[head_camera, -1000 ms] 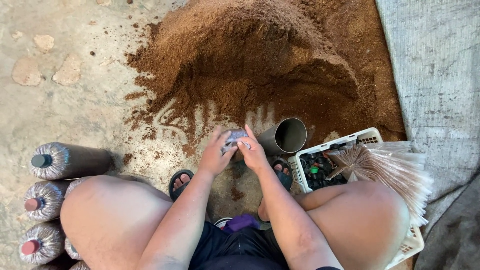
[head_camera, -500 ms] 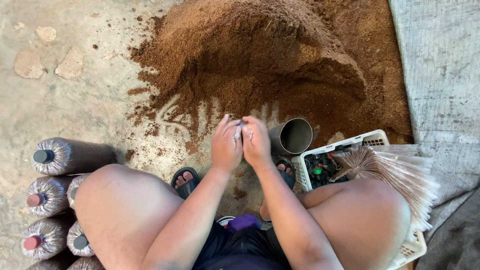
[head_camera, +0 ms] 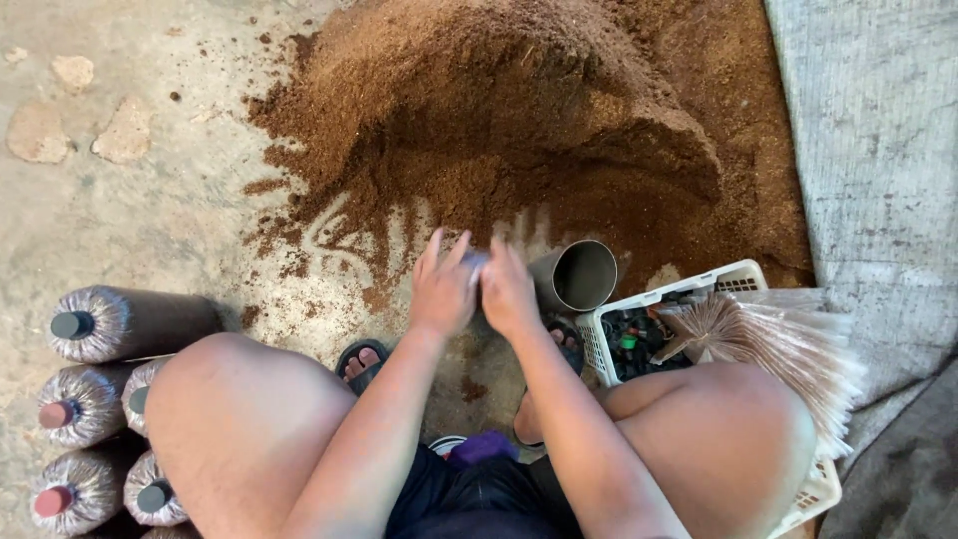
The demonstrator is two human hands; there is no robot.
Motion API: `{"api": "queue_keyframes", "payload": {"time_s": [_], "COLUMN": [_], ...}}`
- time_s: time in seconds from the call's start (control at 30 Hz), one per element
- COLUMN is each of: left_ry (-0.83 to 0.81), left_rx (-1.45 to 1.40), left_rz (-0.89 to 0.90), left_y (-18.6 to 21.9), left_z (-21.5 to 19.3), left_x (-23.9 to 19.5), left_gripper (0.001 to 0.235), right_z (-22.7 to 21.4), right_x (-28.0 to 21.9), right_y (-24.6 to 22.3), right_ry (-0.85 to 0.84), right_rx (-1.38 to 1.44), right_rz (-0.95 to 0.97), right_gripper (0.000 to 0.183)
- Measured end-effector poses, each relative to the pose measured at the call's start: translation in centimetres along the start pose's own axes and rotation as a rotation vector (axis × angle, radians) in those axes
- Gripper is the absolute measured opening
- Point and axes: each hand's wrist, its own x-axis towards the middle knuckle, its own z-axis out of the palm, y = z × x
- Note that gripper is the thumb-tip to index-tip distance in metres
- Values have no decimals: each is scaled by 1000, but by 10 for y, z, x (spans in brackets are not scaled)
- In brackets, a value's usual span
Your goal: The person scoops brown granular material from a large pile on the floor into a clear plastic bottle. They then secure the bottle with a black cap and place it with other filled bottles.
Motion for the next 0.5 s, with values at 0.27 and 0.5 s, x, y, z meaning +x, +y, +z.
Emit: {"api": "queue_keyframes", "payload": {"time_s": [0.27,0.5], "left_ry": [233,318], "left_rx": [51,-137], "left_rz": [66,-23], "left_y": [-16,-13], "left_z": [60,60], "left_x": [1,4], "left_gripper": [35,39], "right_z": [-11,12], "right_x": [-8,-2], "right_y": [-24,-6], "right_ry": [-263,-82], "right_rx": [-28,223], "right_rz": [283,184], "right_gripper": [22,24]}}
